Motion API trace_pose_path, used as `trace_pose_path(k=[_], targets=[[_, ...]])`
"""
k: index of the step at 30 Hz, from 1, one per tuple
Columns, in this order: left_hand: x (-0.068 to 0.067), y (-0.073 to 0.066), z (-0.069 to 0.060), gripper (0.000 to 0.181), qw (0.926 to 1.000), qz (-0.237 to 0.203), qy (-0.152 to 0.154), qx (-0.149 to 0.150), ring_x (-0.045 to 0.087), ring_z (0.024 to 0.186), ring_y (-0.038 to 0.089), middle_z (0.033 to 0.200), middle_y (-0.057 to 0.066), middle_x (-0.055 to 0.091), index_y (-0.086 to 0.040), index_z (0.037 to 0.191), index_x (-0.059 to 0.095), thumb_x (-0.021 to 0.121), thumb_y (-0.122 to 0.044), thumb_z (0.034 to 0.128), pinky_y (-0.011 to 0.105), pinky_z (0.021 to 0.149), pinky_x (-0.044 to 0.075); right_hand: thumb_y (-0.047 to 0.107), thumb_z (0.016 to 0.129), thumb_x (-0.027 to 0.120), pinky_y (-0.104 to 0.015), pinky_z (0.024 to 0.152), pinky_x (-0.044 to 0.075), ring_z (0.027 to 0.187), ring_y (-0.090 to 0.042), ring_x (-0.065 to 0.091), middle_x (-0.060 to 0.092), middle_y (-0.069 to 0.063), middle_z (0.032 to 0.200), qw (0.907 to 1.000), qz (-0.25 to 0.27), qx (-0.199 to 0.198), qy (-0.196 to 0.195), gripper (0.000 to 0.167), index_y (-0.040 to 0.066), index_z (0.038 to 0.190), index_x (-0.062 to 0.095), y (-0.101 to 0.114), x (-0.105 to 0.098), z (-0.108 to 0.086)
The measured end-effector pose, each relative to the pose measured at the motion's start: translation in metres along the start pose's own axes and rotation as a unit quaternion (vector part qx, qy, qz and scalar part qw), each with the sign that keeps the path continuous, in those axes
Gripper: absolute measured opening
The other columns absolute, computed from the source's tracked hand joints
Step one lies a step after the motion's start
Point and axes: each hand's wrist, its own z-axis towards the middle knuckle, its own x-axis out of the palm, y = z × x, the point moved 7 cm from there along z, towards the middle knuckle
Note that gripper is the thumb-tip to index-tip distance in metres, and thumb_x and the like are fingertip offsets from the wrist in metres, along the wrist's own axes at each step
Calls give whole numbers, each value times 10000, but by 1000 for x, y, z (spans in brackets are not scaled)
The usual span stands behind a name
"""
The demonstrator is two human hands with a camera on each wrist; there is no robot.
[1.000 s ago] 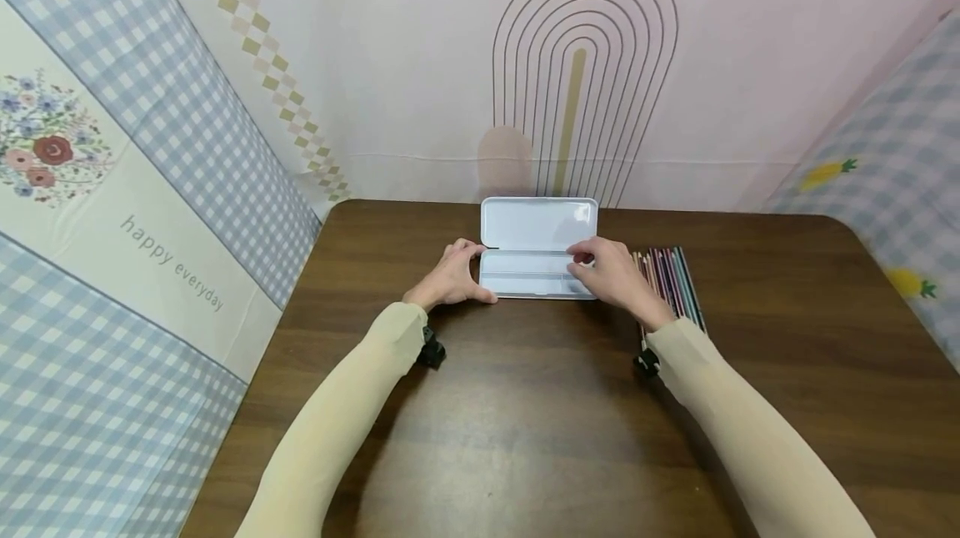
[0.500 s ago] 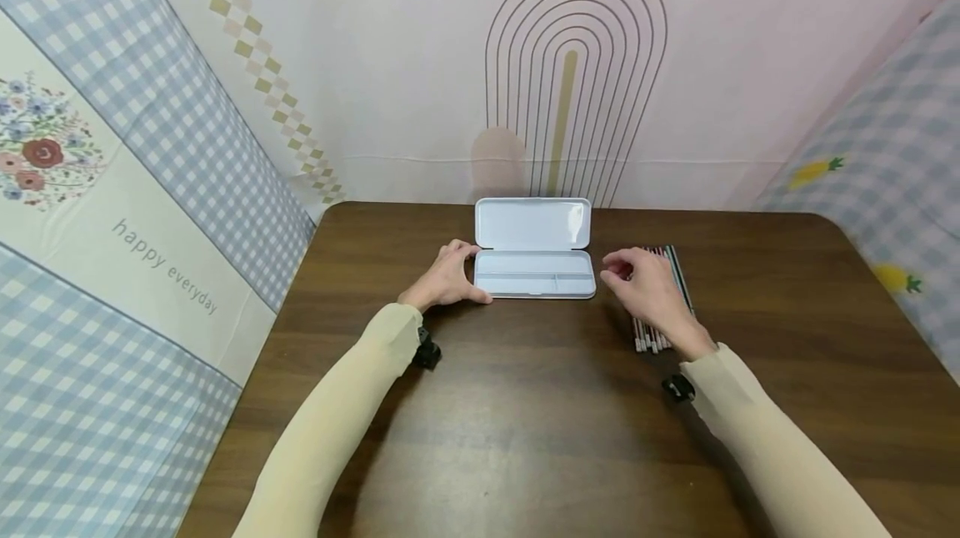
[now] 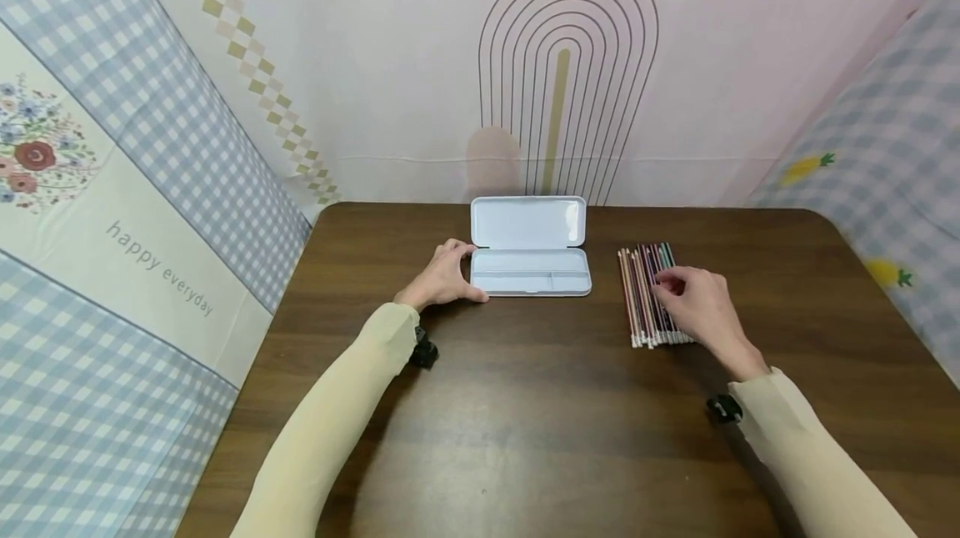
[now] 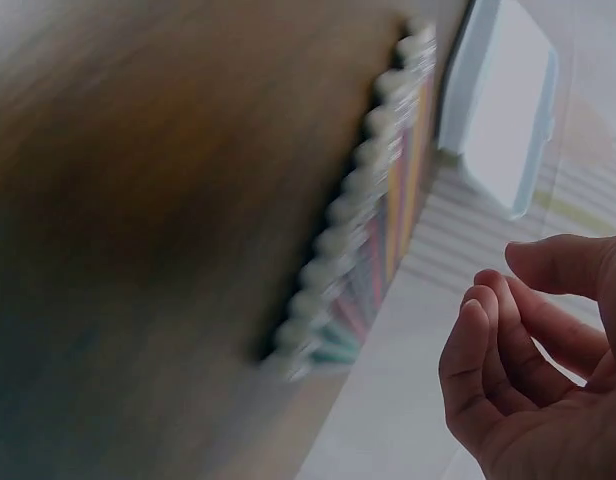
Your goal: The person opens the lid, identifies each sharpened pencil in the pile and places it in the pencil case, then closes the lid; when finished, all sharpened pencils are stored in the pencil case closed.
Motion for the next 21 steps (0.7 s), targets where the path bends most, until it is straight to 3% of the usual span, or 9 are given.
trace_pose_path(k=[9,21], targets=[[0,1,0,1014,9999,29,46,-86,368,1549,362,1648,191,428,-36,1635,457,960,-345,810,523,1295,393,90,987,729,-312,641,464,712,-215,629,790,-204,894,9991,-170,291,274,171,-58,1027,805,-31,-2,-10],[1,0,0,1011,9999,85,17,-58,387,1530,357,1634,188,446,-34,1628,466,959,-359,808,519,1289,399,109,1012,698,-325,621,461,727,-237,623,797,-243,944,9933,-214,657,927,218,-80,1035,805,-46,5,-14]])
